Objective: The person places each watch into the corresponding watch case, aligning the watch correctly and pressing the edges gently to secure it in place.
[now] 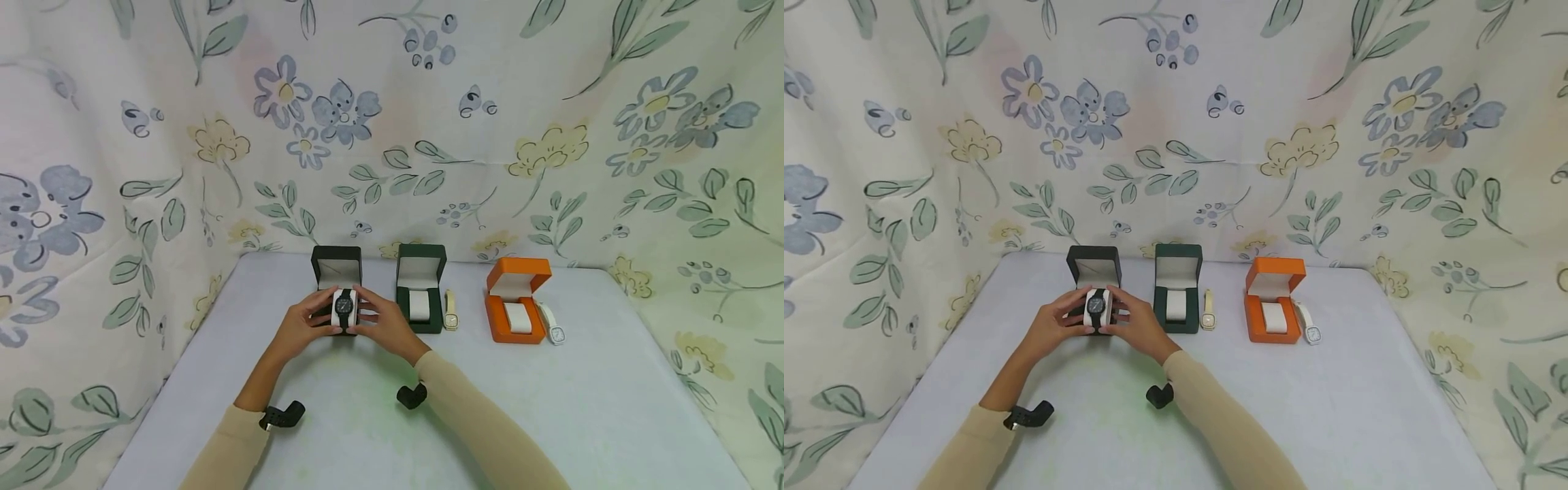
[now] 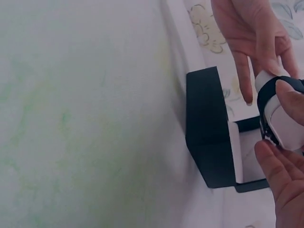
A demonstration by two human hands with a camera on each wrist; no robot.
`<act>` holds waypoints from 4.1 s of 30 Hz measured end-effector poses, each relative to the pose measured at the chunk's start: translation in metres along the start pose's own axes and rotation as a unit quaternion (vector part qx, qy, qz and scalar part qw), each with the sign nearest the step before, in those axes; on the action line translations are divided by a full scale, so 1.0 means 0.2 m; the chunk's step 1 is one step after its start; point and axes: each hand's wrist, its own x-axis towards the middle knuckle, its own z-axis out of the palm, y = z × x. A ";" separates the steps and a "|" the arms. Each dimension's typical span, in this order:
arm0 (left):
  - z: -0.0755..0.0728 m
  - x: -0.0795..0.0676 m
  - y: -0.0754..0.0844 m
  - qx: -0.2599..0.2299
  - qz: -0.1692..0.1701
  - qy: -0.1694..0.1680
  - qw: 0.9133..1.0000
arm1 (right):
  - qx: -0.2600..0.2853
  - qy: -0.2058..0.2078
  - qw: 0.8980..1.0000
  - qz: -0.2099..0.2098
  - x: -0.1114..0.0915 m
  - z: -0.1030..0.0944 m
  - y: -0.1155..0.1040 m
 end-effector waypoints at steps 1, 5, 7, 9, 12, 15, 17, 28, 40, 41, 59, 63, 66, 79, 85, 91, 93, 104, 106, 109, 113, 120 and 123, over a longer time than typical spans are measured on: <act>0.00 0.00 0.00 0.004 0.000 0.001 1.000 | -0.005 -0.003 1.000 0.004 0.01 0.00 0.00; -0.02 0.01 -0.01 0.033 -0.002 0.007 0.999 | -0.028 -0.007 1.000 0.013 0.03 0.00 0.01; -0.03 0.01 -0.01 0.053 -0.001 0.014 0.998 | -0.034 -0.006 0.999 0.014 0.04 0.01 0.01; -0.04 0.01 -0.01 0.071 0.000 0.021 0.997 | -0.032 -0.004 0.999 0.010 0.05 0.01 0.02; -0.05 0.01 -0.02 0.087 -0.001 0.027 0.996 | -0.022 -0.002 1.000 0.004 0.07 0.02 0.03; -0.05 0.01 -0.02 0.096 -0.003 0.030 0.995 | -0.011 -0.001 1.000 -0.004 0.07 0.03 0.04; -0.05 0.01 -0.03 0.096 -0.003 0.034 0.995 | -0.014 -0.002 1.000 -0.002 0.08 0.03 0.05; -0.10 0.03 -0.06 0.107 -0.024 0.024 0.994 | -0.093 0.002 0.996 0.008 0.14 0.05 0.09; -0.11 0.07 -0.08 0.144 -0.047 0.015 0.988 | -0.140 0.004 0.990 0.014 0.16 0.05 0.12; -0.11 0.07 -0.08 0.147 -0.048 0.016 0.988 | -0.145 0.004 0.989 0.014 0.16 0.05 0.12; -0.11 0.09 -0.01 0.141 -0.069 -0.003 0.988 | -0.193 -0.015 0.981 0.026 0.20 0.05 0.15; -0.10 0.07 0.09 0.139 -0.067 -0.009 0.988 | -0.203 -0.020 0.978 0.030 0.21 0.05 0.14; -0.11 0.07 0.09 0.136 -0.065 -0.011 0.989 | -0.210 -0.024 0.977 0.034 0.22 0.05 0.14; -0.13 0.09 -0.05 0.145 -0.067 -0.009 0.987 | -0.248 -0.022 0.968 0.043 0.23 0.07 0.15; -0.15 0.10 -0.14 0.148 -0.063 0.003 0.987 | -0.248 -0.020 0.967 0.050 0.23 0.07 0.16; -0.15 0.10 -0.14 0.162 -0.069 -0.001 0.984 | -0.247 -0.018 0.968 0.046 0.22 0.08 0.16; -0.15 0.10 -0.14 0.172 -0.069 -0.003 0.983 | -0.245 -0.017 0.968 0.043 0.22 0.08 0.16; -0.14 0.10 -0.11 0.201 -0.060 -0.012 0.978 | -0.238 -0.016 0.971 0.015 0.21 0.08 0.16; -0.14 0.11 -0.11 0.202 -0.063 -0.014 0.977 | -0.242 -0.018 0.970 0.008 0.21 0.08 0.16; -0.15 0.10 -0.12 0.201 -0.069 -0.014 0.977 | -0.247 -0.021 0.969 0.002 0.21 0.08 0.15; -0.15 0.10 -0.11 0.201 -0.063 -0.012 0.978 | -0.251 -0.028 0.968 0.004 0.21 0.08 0.14; -0.16 0.07 -0.11 0.160 -0.061 -0.001 0.985 | -0.236 0.011 0.972 0.011 0.22 0.04 0.12; -0.17 0.06 -0.11 0.118 -0.055 0.009 0.992 | -0.219 0.085 0.971 -0.036 0.23 0.02 0.09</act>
